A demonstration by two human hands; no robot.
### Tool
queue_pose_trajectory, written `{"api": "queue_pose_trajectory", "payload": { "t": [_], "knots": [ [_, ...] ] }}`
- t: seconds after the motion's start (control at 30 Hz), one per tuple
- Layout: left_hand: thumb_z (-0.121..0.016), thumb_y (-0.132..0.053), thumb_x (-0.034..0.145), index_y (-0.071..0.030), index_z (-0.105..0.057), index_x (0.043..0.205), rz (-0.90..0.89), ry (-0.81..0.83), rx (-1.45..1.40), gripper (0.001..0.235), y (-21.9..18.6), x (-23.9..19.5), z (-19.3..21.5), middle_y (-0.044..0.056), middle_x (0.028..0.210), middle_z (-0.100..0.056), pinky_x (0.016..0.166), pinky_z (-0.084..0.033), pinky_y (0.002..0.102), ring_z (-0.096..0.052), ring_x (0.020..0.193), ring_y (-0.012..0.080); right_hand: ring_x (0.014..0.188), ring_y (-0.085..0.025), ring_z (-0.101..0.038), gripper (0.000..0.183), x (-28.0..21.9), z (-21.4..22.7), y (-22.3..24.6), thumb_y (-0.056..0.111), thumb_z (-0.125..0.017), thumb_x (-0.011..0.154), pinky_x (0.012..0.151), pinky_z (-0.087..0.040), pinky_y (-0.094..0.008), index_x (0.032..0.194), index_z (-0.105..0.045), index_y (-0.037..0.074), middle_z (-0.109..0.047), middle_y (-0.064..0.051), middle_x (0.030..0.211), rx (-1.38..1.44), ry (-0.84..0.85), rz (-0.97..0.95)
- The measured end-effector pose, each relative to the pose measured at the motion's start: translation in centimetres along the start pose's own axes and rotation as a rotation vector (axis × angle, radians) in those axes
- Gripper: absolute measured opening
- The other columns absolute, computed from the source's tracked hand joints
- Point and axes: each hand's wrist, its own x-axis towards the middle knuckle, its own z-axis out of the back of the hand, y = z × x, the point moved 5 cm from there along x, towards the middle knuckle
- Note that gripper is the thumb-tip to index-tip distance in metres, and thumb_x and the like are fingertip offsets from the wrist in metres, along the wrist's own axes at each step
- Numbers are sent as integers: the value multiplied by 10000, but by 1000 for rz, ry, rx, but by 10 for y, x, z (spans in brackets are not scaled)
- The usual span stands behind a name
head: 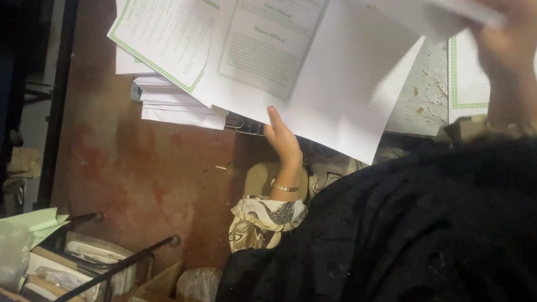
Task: Sorting and stacking printed documents on a desk next to a laptop.
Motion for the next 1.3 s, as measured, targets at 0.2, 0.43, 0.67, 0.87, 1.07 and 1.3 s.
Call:
{"api": "queue_pose_trajectory", "payload": {
  "t": [0.2, 0.43, 0.67, 0.87, 1.07, 1.3],
  "knots": [
    [-347, -564, 980, 67, -311, 1524, -36, 17, -124, 833, 19, 13, 1, 206, 1618, -306, 1250, -224, 376, -294, 1511, 299, 1181, -245, -719, 468, -43, -56, 51, -149, -615, 862, 902, -636, -231, 1277, -679, 58, -735, -122, 1266, 25, 651, -100],
    [-311, -475, 1032, -28, -304, 1551, 47, 53, 51, 685, 84, 41, 15, 160, 1596, -332, 1200, -350, 460, -373, 1468, 296, 1433, -295, -477, 703, -104, -46, 47, 352, -864, 704, 1171, -377, -474, 1350, -630, 201, -525, -87, 1545, -105, 936, -178],
    [-726, -107, 937, 135, -691, 1042, -670, 60, 404, 266, 17, 6, -6, 319, 934, -706, 840, -564, 476, -683, 1033, 444, 942, -292, -793, 586, -188, -43, 9, 535, -373, 1099, 919, -579, -437, 1058, -828, 169, -836, -142, 928, -274, 758, -1161],
    [-716, -28, 892, 61, -691, 1092, -866, 201, 514, 221, -25, -38, -29, 250, 1010, -672, 877, -516, 432, -666, 1020, 374, 1229, -558, -555, 725, -238, -75, -26, 359, -614, 993, 1063, -453, -609, 1356, -467, -251, -509, -516, 1304, 479, 335, -1487],
    [-655, 71, 857, -7, -560, 1351, -916, 410, 805, 508, -31, -78, -39, 271, 1387, -469, 1117, -307, 559, -431, 1334, 431, 1166, -600, -555, 865, -213, -73, -7, 543, -430, 967, 1010, -479, -655, 1477, -346, -150, -499, -448, 1388, 784, 154, -1386],
    [-731, -198, 856, -45, -368, 1562, -930, 569, 1107, 808, -8, -87, -43, 291, 1659, -202, 1228, -137, 670, -212, 1539, 472, 1371, -535, -418, 948, -155, -64, 3, 702, -242, 965, 1089, -368, -698, 1598, -223, -4, -375, -340, 1543, 577, 105, -1078]
  ]
}}
